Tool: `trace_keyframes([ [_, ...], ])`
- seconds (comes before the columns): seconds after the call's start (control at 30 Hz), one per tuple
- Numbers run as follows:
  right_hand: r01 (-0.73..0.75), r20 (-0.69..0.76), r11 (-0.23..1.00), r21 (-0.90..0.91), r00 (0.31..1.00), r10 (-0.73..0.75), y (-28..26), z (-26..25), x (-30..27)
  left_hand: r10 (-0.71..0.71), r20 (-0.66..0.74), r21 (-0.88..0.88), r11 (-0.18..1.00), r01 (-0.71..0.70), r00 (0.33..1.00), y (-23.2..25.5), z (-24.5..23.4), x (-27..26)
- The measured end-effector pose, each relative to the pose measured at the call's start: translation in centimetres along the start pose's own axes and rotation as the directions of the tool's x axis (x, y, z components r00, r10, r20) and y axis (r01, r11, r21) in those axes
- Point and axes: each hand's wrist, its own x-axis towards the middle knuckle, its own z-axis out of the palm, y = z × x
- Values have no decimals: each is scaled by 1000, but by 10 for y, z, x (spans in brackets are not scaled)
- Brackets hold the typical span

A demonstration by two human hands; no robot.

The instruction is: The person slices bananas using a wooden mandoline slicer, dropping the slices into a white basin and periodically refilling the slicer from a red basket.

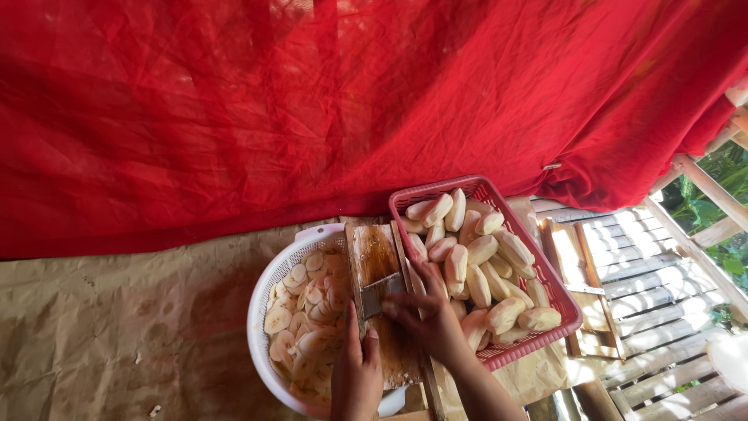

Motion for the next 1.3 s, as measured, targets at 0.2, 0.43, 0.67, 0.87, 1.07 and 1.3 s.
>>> trace_keyframes([
  [0.2, 18, -50, 1000, 17, 999, -17, 2, 2, -22, 120, -71, -78, 989, -126, 990, 0, -1, 0],
  [0.43, -110, -29, 961, 254, 992, 121, 20, 6, 18, -7, 0, -16, 1000, 7, 1000, 6, -1, 1],
  [0.67, -115, 58, 943, 313, 993, 102, 11, 4, -20, 102, -50, -80, 991, -106, 993, 2, -1, 0],
  [0.87, -148, -8, 965, 216, 988, 153, 14, 6, -3, 32, 1, -75, 997, -32, 999, 4, -2, -1],
  [1.07, -235, 15, 911, 338, 970, 245, 16, 8, 9, 161, -83, -112, 979, -170, 984, 3, 0, 1],
  [1.3, -153, 31, 959, 239, 988, 150, 25, 8, -22, -18, 15, -88, 996, 19, 1000, 1, 0, 2],
])
